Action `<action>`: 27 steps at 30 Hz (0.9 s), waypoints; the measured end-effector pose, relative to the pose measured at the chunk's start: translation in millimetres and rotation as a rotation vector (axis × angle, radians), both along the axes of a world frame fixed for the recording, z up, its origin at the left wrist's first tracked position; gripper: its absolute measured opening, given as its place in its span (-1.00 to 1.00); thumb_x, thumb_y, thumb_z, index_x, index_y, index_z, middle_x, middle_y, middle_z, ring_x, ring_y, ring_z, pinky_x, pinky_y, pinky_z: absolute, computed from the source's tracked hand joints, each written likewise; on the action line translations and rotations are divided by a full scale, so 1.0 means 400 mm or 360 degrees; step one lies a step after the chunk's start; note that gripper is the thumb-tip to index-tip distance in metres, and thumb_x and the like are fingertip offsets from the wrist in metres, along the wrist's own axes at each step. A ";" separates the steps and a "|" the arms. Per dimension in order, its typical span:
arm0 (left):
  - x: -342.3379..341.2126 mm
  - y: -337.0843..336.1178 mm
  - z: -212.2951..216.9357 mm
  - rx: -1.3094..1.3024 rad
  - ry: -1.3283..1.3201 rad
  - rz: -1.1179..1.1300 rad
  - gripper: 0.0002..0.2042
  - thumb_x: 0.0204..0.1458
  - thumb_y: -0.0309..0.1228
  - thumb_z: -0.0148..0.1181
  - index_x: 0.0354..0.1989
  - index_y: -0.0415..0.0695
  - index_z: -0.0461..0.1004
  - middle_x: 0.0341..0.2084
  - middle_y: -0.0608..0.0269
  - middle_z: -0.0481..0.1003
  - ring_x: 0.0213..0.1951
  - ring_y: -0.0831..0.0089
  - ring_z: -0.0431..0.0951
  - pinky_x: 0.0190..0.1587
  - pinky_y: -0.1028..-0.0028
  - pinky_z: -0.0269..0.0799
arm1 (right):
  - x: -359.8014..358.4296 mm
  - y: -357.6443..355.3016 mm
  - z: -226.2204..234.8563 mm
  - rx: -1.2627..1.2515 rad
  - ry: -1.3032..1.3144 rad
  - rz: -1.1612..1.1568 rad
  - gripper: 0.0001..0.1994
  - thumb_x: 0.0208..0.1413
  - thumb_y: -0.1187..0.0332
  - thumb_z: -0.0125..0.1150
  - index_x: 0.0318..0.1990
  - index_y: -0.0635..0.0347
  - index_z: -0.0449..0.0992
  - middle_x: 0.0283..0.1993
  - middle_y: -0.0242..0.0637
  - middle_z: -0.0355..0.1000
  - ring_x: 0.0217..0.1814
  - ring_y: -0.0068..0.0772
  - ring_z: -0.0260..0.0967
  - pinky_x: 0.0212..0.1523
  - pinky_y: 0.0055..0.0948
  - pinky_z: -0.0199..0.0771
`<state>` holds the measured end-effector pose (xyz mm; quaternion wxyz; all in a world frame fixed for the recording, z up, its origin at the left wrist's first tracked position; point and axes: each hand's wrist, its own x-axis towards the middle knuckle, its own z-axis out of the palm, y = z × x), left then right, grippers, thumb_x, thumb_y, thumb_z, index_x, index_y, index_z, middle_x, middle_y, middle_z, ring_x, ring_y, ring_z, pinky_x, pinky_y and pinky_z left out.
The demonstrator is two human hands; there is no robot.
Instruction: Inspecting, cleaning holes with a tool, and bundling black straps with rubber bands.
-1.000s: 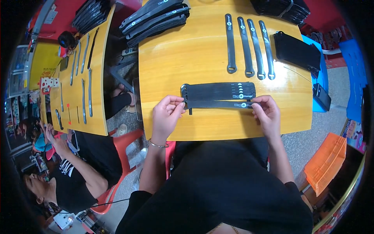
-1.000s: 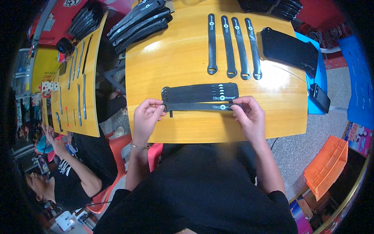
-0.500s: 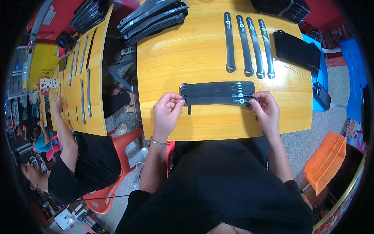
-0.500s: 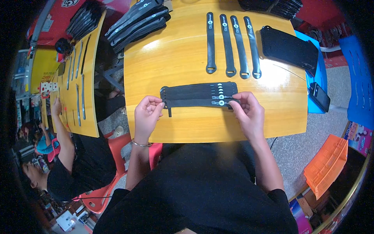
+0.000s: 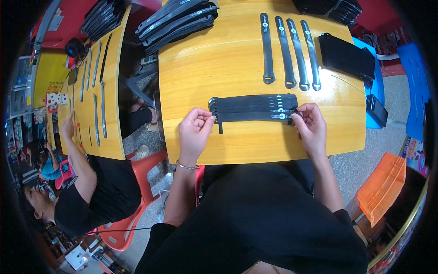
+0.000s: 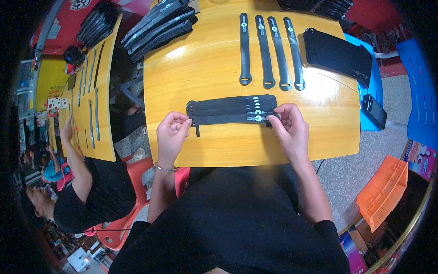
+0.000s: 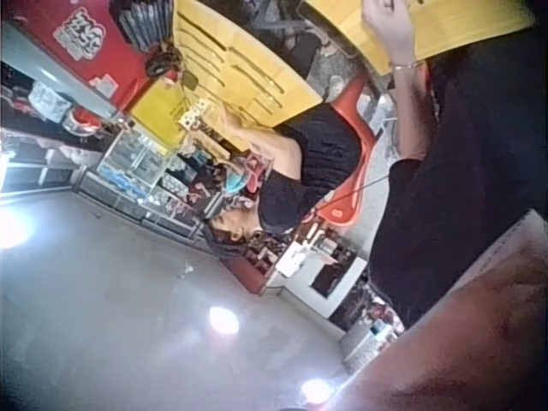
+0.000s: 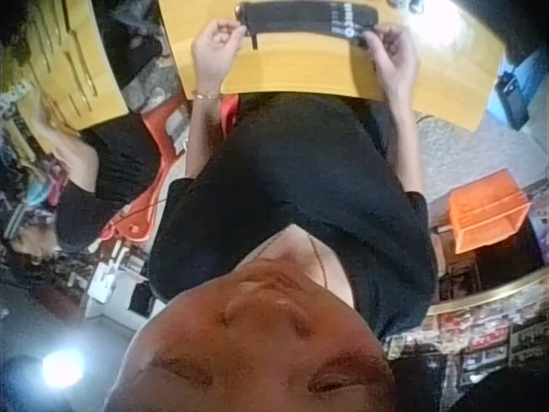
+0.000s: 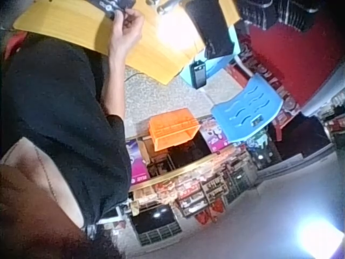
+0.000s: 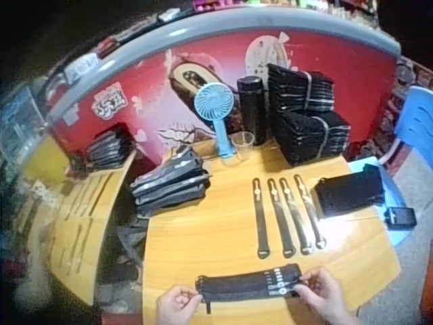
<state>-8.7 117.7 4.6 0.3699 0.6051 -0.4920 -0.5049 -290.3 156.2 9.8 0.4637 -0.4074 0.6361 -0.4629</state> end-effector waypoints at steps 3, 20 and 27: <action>-0.002 0.000 -0.004 -0.0013 0.0004 0.0006 -0.93 0.02 -0.65 0.15 -0.35 -0.29 0.39 -0.57 0.38 0.43 -0.59 0.79 0.37 -0.57 0.77 0.25 | -0.001 -0.001 -0.004 -0.0005 0.0007 -0.0012 -0.81 0.07 0.53 0.21 -0.21 0.25 0.32 -0.40 -0.50 0.32 -0.45 -0.79 0.25 -0.51 -0.76 0.28; -0.007 0.003 -0.011 -0.0036 -0.0055 0.0036 -0.93 0.02 -0.65 0.15 -0.37 -0.29 0.38 -0.60 0.42 0.40 -0.62 0.83 0.32 -0.61 0.77 0.16 | -0.002 -0.008 -0.011 -0.0035 0.0101 -0.0049 -0.78 0.03 0.52 0.26 -0.24 0.25 0.31 -0.46 -0.49 0.31 -0.48 -0.77 0.26 -0.55 -0.74 0.31; 0.002 0.002 -0.023 -0.0093 -0.0125 -0.0022 -0.91 0.03 -0.60 0.17 -0.34 -0.23 0.38 -0.57 0.41 0.41 -0.63 0.81 0.33 -0.63 0.77 0.17 | 0.002 -0.008 -0.014 -0.0015 0.0196 -0.0064 -0.80 0.04 0.54 0.24 -0.24 0.28 0.31 -0.46 -0.42 0.36 -0.57 -0.77 0.26 -0.63 -0.73 0.28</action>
